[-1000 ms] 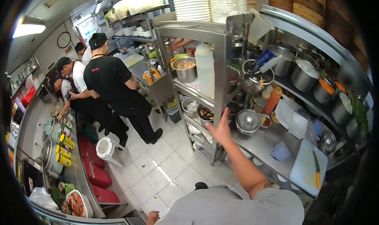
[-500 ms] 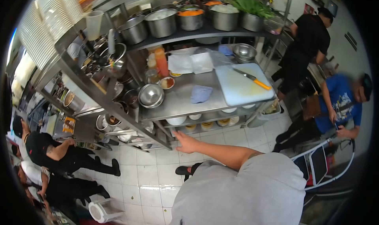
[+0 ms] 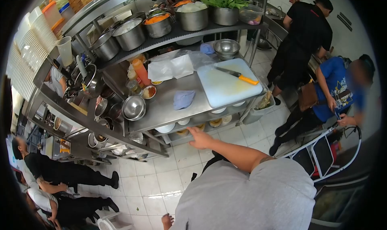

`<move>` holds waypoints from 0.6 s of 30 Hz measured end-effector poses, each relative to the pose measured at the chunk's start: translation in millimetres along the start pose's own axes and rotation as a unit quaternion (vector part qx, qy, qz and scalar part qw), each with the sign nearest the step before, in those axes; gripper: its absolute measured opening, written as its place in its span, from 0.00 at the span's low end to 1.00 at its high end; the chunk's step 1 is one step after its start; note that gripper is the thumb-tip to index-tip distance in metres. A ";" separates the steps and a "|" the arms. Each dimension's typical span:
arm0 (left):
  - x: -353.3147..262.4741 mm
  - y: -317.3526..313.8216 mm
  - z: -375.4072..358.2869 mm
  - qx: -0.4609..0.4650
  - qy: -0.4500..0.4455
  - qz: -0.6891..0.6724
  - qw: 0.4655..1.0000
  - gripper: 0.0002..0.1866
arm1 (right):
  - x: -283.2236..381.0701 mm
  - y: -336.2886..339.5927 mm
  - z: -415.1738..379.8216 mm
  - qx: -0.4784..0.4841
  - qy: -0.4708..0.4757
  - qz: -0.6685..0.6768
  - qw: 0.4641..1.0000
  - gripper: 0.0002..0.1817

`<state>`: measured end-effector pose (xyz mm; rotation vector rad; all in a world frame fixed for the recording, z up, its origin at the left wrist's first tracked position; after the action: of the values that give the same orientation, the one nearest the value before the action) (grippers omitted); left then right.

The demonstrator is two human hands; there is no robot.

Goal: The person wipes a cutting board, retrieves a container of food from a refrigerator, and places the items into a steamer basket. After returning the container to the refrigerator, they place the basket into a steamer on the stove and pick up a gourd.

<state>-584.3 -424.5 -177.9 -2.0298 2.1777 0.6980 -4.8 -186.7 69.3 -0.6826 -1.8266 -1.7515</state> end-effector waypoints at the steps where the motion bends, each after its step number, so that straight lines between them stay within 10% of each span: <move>1: -16.2 -9.9 -1.1 -0.027 -0.007 -0.002 1.000 0.20 | -10.4 7.2 3.0 -0.009 0.012 -0.017 1.000 0.42; 6: -136.1 -98.7 -22.1 -0.056 -0.092 0.008 0.994 0.20 | -109.5 110.9 22.0 -0.158 -0.075 -0.060 0.983 0.34; 13: -454.4 -374.5 -175.2 0.052 -0.501 0.080 0.860 0.28 | -258.5 260.3 26.8 -0.239 -0.271 -0.284 0.888 0.23; 18: -580.1 -534.4 -190.2 -0.274 -0.552 0.342 0.710 0.32 | -322.1 285.7 41.2 -0.130 -0.306 -0.313 0.890 0.21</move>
<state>44.2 30.9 58.2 -0.3225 1.8432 2.1038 424.7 -136.5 63.1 -0.8916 -2.4558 -2.4310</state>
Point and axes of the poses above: each hand's wrist, its own z-axis towards the middle knuckle, its own y-axis out of the back of the hand, x = y × z, the point moved 2 cm from there along z, towards the middle knuckle, and after that the axes turned 3 degrees about y, right-handed, at the moved point
